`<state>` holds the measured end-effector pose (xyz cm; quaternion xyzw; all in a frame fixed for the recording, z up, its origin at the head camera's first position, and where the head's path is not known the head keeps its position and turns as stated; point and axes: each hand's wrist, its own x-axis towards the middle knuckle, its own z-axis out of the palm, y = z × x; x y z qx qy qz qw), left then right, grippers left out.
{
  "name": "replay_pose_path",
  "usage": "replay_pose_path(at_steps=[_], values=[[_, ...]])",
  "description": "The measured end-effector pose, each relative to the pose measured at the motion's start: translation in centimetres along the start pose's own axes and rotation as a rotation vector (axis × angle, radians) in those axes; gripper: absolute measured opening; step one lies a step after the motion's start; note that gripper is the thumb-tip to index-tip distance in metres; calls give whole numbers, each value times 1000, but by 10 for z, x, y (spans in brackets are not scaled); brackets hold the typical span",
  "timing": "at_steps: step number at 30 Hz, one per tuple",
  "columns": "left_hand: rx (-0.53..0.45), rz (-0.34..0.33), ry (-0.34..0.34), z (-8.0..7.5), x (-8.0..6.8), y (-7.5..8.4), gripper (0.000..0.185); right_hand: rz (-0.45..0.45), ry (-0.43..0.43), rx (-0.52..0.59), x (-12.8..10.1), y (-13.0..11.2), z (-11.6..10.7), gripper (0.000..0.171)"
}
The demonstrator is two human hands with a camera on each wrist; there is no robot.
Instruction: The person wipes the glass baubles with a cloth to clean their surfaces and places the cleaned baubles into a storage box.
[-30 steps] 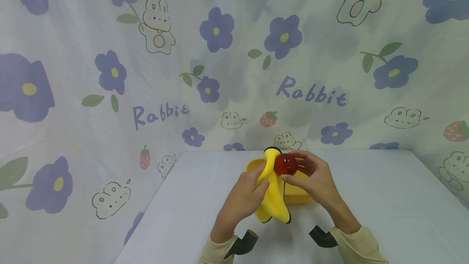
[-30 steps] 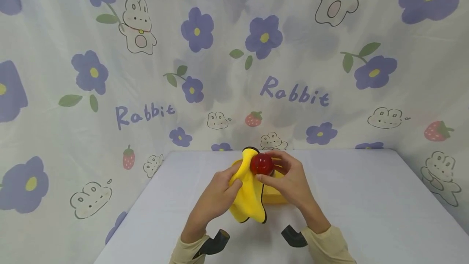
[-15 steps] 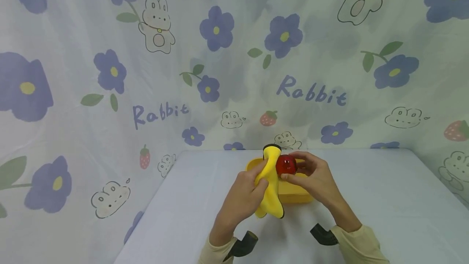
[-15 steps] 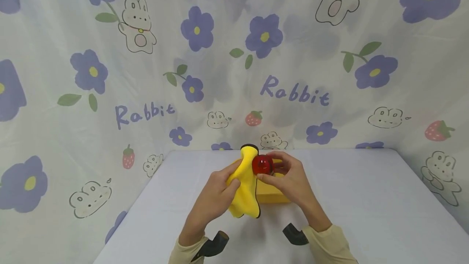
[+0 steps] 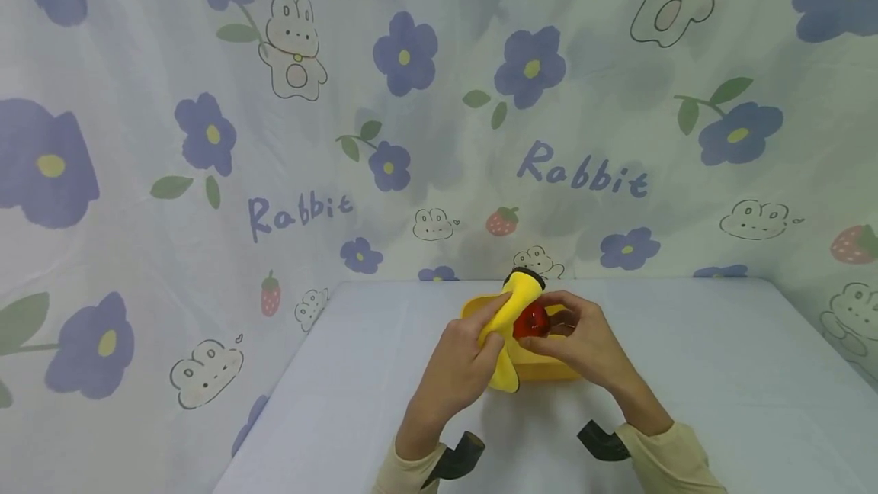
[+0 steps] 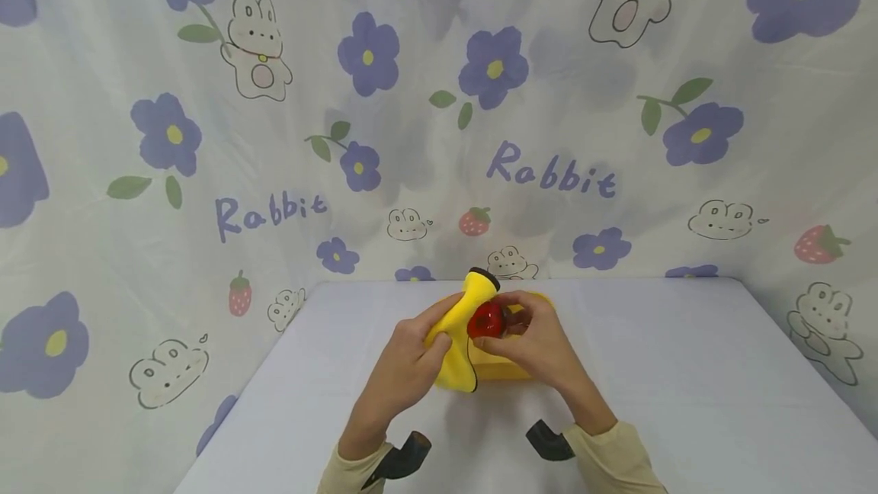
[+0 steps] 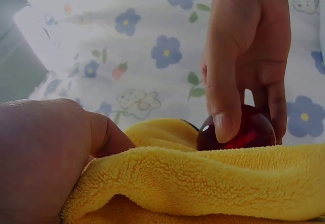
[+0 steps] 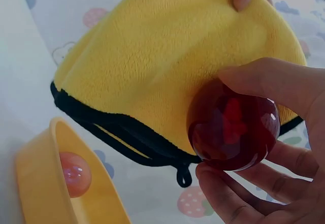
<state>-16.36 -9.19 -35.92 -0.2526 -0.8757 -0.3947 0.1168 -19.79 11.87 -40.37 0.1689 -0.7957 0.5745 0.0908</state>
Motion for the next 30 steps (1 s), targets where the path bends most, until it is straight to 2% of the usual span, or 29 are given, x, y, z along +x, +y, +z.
replay_pose_path(at_steps=[9,19,30], values=[[32,31,5,1,2,-4,50,-51,-34,-26,-1,-2,6,53],[-5,28,-24,-2,4,-12,49,-103,-98,0,-6,-9,6,48],[-83,-12,-60,-4,7,-19,48,-192,-62,95,-8,-12,4,47]])
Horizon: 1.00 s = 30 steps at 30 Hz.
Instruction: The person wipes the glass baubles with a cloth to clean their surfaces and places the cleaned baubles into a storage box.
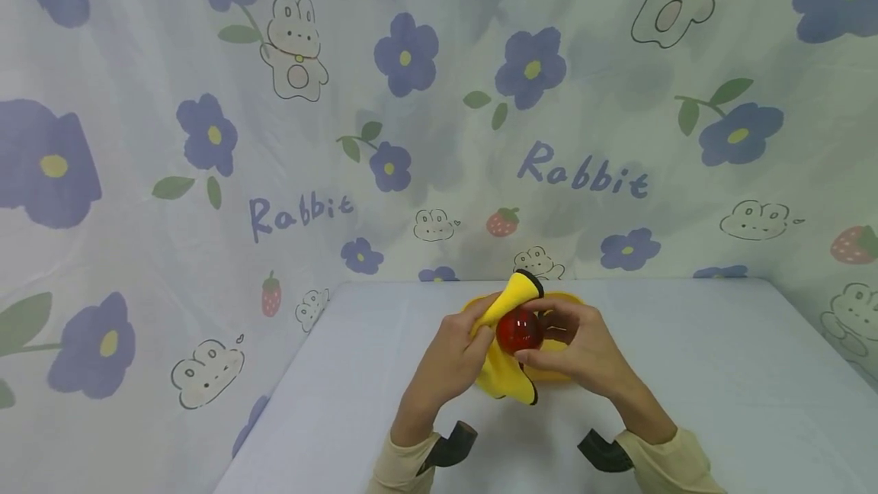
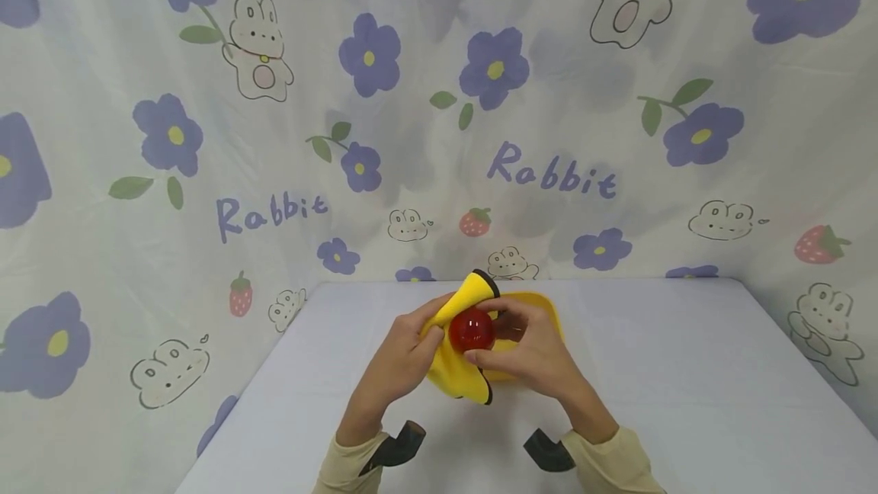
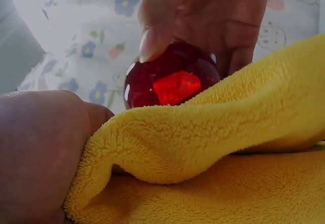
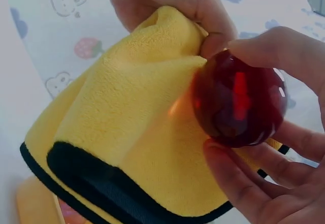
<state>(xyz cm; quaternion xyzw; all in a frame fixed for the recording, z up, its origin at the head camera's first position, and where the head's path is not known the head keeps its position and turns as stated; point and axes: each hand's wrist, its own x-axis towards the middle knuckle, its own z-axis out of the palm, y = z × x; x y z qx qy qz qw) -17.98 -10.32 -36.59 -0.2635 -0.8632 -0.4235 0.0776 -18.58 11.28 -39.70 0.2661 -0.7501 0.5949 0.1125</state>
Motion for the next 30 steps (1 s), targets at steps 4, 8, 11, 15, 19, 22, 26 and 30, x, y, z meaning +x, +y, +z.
replay_pose_path(at_steps=[4,8,11,15,19,22,26,30], values=[[-24,-23,-10,1,0,1,50,-22,54,27,0,-1,0,49],[-26,-44,-18,3,-1,3,50,-25,106,40,1,-1,-1,51],[-22,-66,-28,4,-2,5,49,-23,131,53,2,-1,-1,53],[-14,-90,-40,4,-3,8,49,-12,155,66,3,0,-1,56],[-7,-95,-43,3,-3,11,47,3,161,76,4,2,-1,57],[-5,-94,-42,3,-3,12,44,10,161,76,5,3,-2,57],[7,-92,-41,2,-4,13,38,25,167,59,5,5,-3,59],[23,-81,-37,2,-5,14,31,43,172,40,6,6,-4,60]])
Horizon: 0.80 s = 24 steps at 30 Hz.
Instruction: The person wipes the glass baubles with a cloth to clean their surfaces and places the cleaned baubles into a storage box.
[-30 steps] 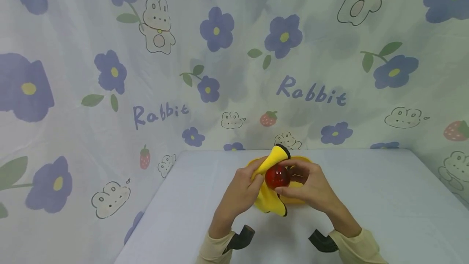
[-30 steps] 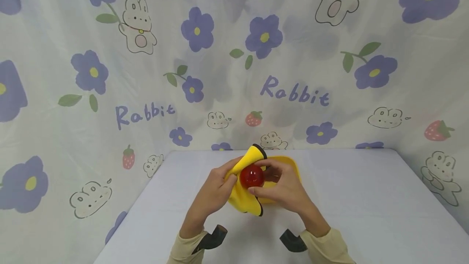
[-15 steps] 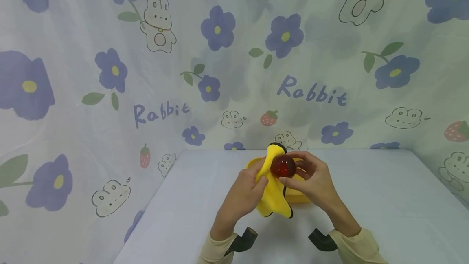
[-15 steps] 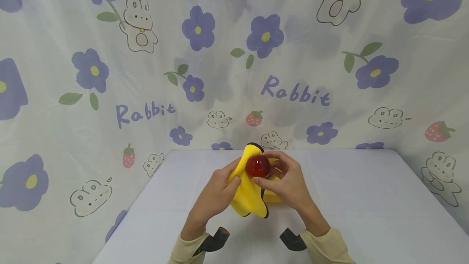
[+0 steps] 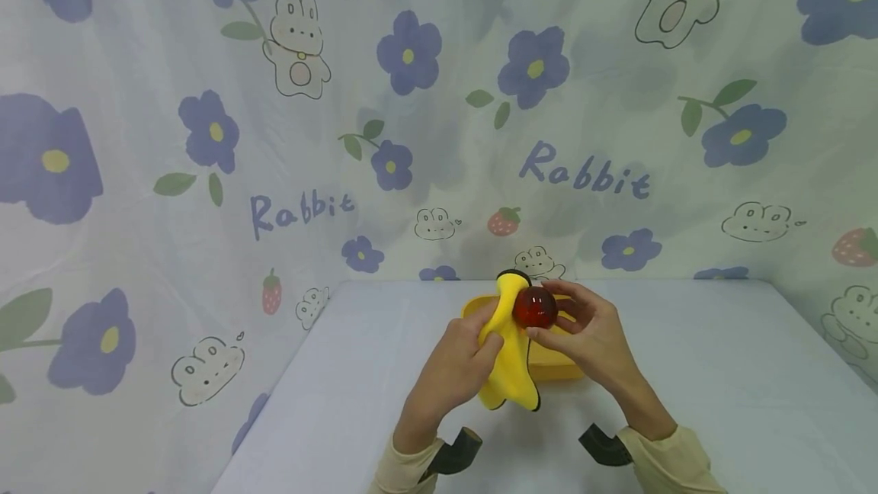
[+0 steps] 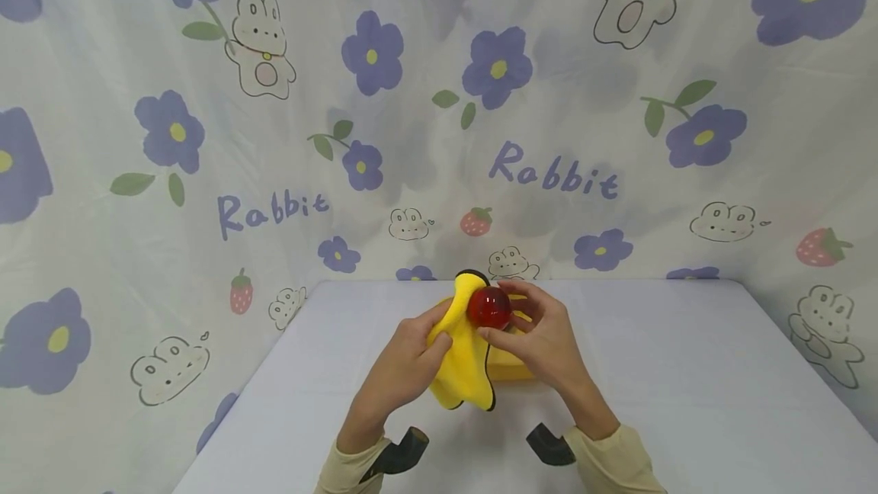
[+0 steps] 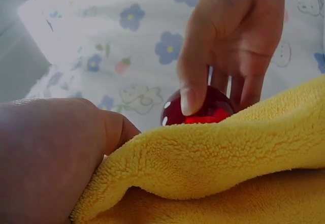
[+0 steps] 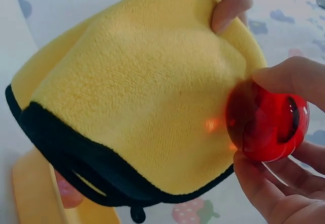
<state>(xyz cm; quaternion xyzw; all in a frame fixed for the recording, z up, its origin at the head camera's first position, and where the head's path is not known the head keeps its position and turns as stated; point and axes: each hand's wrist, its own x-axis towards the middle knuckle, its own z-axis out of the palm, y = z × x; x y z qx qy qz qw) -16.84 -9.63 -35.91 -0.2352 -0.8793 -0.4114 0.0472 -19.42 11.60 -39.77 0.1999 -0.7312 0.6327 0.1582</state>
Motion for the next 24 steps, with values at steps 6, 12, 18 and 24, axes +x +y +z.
replay_pose_path(at_steps=[6,12,18,24], values=[[20,35,15,-1,-4,4,38,-15,17,-83,2,3,-3,55],[53,45,39,-2,-8,8,55,47,21,-124,2,3,-2,53],[80,79,86,-2,-9,11,55,81,-6,-115,1,5,-1,51],[96,134,125,0,-9,10,54,85,-58,-109,0,9,1,50]])
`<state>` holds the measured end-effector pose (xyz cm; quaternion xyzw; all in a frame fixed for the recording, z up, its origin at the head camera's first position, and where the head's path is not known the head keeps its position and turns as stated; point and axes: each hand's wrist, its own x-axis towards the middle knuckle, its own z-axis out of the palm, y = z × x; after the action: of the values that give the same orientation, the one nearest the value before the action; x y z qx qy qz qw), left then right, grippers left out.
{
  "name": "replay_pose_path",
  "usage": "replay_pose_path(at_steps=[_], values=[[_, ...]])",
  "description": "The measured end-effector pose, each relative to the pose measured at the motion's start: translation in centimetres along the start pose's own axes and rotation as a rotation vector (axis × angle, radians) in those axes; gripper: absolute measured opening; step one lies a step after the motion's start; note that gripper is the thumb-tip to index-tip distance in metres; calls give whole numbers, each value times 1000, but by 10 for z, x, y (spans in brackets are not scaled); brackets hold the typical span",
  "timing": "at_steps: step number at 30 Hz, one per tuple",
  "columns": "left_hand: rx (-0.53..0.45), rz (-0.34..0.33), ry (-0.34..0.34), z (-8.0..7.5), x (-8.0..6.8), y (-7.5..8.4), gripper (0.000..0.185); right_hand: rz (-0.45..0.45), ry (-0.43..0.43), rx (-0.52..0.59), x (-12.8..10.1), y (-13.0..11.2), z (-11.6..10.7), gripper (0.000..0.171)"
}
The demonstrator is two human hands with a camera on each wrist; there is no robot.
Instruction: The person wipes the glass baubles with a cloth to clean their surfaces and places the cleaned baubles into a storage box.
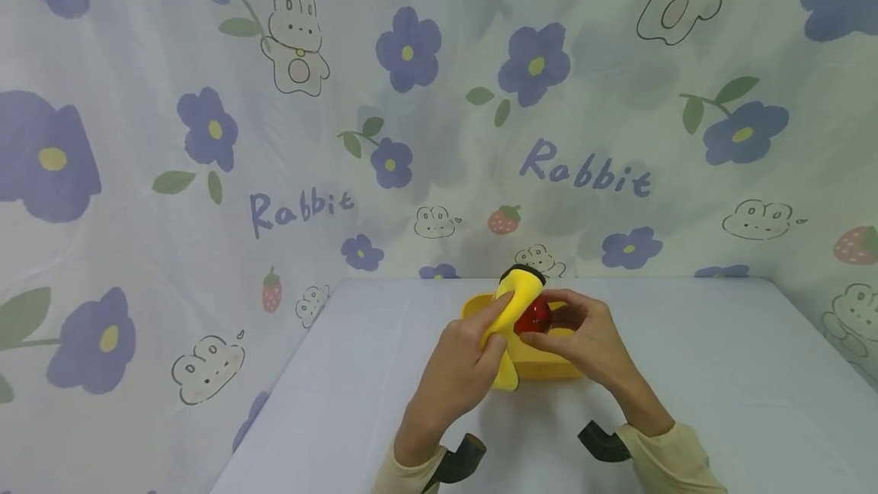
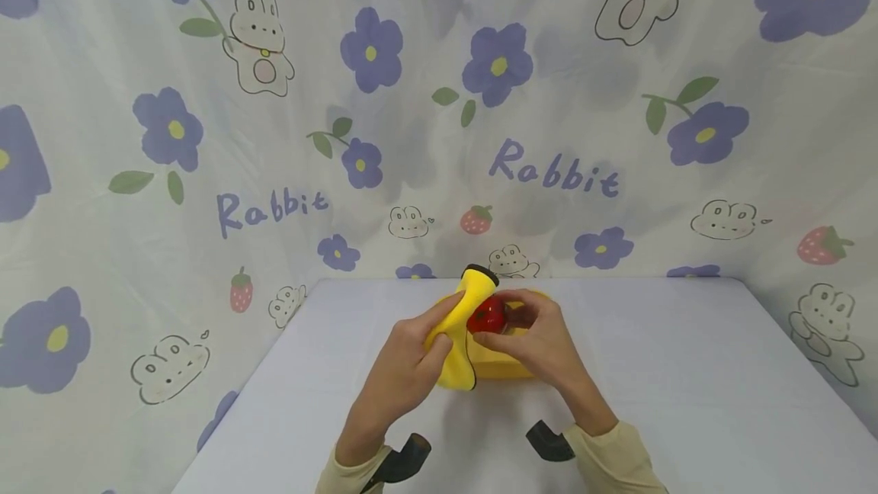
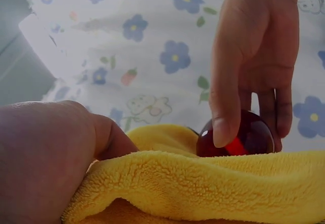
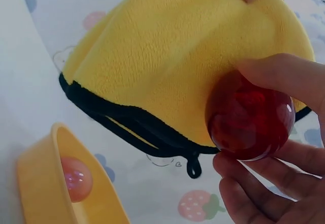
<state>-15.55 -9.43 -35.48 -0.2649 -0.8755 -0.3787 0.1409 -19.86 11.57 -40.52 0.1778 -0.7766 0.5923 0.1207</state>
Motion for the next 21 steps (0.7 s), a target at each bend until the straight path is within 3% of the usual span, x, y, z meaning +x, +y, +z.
replay_pose_path(at_steps=[7,21], values=[[51,82,35,3,3,-3,52,-59,-50,-46,-4,-4,5,43],[-1,6,-12,-1,9,-17,48,-113,-94,-78,-9,-14,11,49]])
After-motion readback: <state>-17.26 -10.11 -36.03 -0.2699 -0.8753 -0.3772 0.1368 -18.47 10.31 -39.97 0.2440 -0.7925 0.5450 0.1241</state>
